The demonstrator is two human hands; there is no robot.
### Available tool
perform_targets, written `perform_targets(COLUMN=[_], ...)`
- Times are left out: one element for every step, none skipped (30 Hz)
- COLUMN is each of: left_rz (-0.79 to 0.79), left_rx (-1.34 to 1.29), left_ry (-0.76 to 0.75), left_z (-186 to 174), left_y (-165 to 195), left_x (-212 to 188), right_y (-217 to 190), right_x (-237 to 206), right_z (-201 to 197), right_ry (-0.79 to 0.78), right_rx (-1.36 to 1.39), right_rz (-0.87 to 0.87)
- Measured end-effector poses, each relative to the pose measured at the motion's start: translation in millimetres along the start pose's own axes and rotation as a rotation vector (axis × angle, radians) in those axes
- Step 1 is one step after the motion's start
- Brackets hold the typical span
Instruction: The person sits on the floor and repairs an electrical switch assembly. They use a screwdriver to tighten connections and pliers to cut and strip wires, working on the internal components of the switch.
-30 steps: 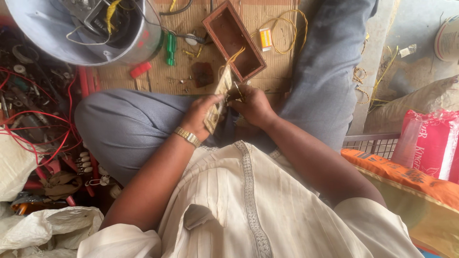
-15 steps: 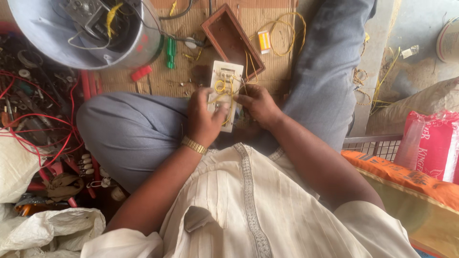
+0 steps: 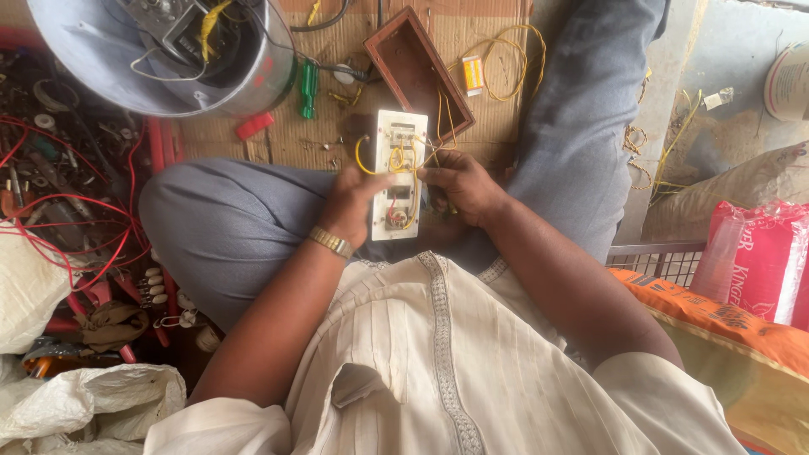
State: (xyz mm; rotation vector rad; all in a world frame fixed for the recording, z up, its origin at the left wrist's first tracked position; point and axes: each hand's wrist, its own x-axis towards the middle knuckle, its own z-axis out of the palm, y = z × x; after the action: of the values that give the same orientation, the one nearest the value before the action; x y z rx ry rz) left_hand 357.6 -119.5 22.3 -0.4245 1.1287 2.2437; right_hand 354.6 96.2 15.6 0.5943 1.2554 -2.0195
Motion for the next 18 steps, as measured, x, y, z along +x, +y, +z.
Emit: perform_targets(left_rz=[0.003, 0.006, 0.009, 0.036, 0.064, 0.092, 0.12, 0.145, 0.165, 0.159, 0.156, 0.159, 0.146, 0.133, 0.123, 0.178, 0.229, 0.276], left_rx=[0.07, 0.139, 0.21, 0.299, 0.389, 0.481, 0.517, 0.553, 0.588, 0.599, 0.61, 0.622, 0.644, 0.668, 0.692, 0.71, 0.728, 0.744], left_ry=[0.003, 0.007, 0.008, 0.04, 0.073, 0.108, 0.114, 0.123, 0.132, 0.136, 0.134, 0.128, 0.151, 0.176, 0.202, 0.199, 0.198, 0.195], left_z=[0.9, 3.2, 4.8, 5.1, 4.3, 2.7, 1.0, -1.1, -3.2, -5.6, -7.0, -7.4, -7.3, -7.0, -6.8, -6.4, -6.4, -6.2], left_y=[-1.1, -4.1, -7.0, -9.5, -11.8, -13.7, -15.6, -17.2, -18.9, -20.1, -20.9, -21.5, -22.1, -22.6, -22.5, -22.2, -22.2, -22.5], left_x=[0.3, 1.5, 3.5, 5.5, 7.7, 10.2, 12.8, 14.8, 15.3, 14.6, 15.1, 16.4, 16.8, 16.7, 16.9, 17.7, 17.2, 16.5], right_y=[0.9, 1.8, 2.1, 2.2, 2.8, 3.3, 3.0, 1.5, -1.5, -4.0, -6.8, -11.0, -15.1, -17.9, -20.0, -22.0, -23.3, -24.0], right_x=[-0.3, -1.4, -3.3, -5.9, -11.8, -20.5, -26.9, -32.6, -41.3, -49.1, -53.2, -55.7, -57.4, -58.1, -56.9, -55.4, -54.8, -54.8], right_z=[-0.2, -0.6, -1.4, -2.2, -3.3, -4.8, -4.3, -3.8, -5.2, -4.8, -2.4, -0.1, 2.5, 6.4, 11.2, 15.3, 18.5, 20.7], right_ry=[0.001, 0.034, 0.067, 0.101, 0.138, 0.171, 0.198, 0.188, 0.178, 0.173, 0.175, 0.182, 0.188, 0.188, 0.186, 0.181, 0.2, 0.221], right_rx=[-0.017, -0.185, -0.354, -0.523, -0.787, -1.049, -1.307, -1.291, -1.274, -1.255, -1.25, -1.247, -1.245, -1.178, -1.111, -1.044, -1.039, -1.035], right_rz=[0.002, -0.007, -0.017, -0.028, -0.183, -0.343, -0.51, -0.524, -0.532, -0.535, -0.571, -0.612, -0.655, -0.603, -0.555, -0.508, -0.491, -0.47])
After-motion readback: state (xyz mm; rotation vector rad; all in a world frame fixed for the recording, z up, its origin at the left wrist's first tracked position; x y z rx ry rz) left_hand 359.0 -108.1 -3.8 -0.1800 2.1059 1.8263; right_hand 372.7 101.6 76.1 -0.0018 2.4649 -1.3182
